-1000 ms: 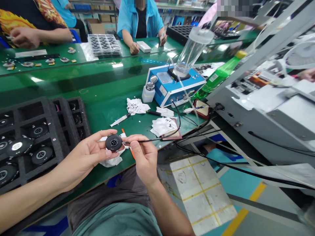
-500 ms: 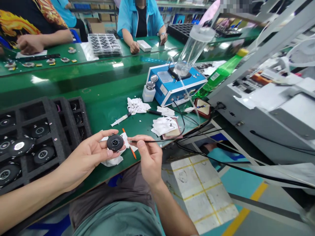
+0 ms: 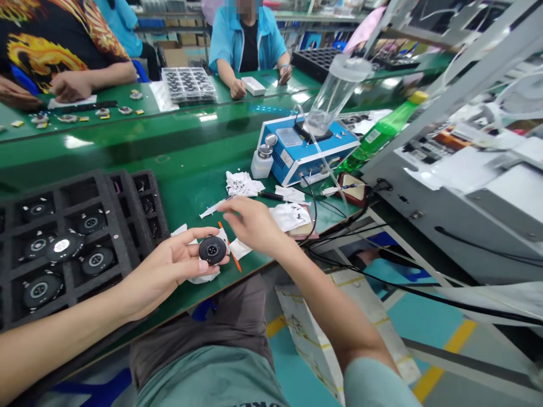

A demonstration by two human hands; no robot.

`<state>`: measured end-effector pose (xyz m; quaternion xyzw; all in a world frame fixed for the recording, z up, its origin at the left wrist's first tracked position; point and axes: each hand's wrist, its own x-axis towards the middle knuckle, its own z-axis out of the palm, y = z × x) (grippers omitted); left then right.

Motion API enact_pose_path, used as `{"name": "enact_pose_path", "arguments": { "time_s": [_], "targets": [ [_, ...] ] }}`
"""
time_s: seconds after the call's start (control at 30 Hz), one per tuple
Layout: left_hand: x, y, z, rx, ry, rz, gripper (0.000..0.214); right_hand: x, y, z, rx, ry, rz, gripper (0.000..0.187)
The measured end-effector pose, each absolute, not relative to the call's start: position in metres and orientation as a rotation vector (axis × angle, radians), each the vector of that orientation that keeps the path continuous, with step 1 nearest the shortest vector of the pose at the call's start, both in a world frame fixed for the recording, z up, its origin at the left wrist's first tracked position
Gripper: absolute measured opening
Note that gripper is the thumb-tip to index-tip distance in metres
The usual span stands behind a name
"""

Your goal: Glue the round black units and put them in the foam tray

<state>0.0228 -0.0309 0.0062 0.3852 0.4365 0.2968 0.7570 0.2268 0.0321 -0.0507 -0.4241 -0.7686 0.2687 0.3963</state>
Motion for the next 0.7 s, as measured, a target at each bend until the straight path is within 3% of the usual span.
{"name": "enact_pose_path", "arguments": {
  "time_s": [0.1,0.33,0.7],
  "targets": [
    [0.022,-0.032,0.009,0.836,0.956,0.695,0.062,0.189,0.095,-0.072,-0.967,-2.39,0.539,0.046],
    [0.022,-0.029,0.012,0.8,0.986,0.717,0.064,0.178,0.114,-0.096,-0.887,-2.461,0.58,0.017],
    [0.022,-0.027,0.003,0.811,0.989,0.682,0.063,0.234,0.133,-0.094,-1.032,-1.561,0.663,0.032]
  ]
}}
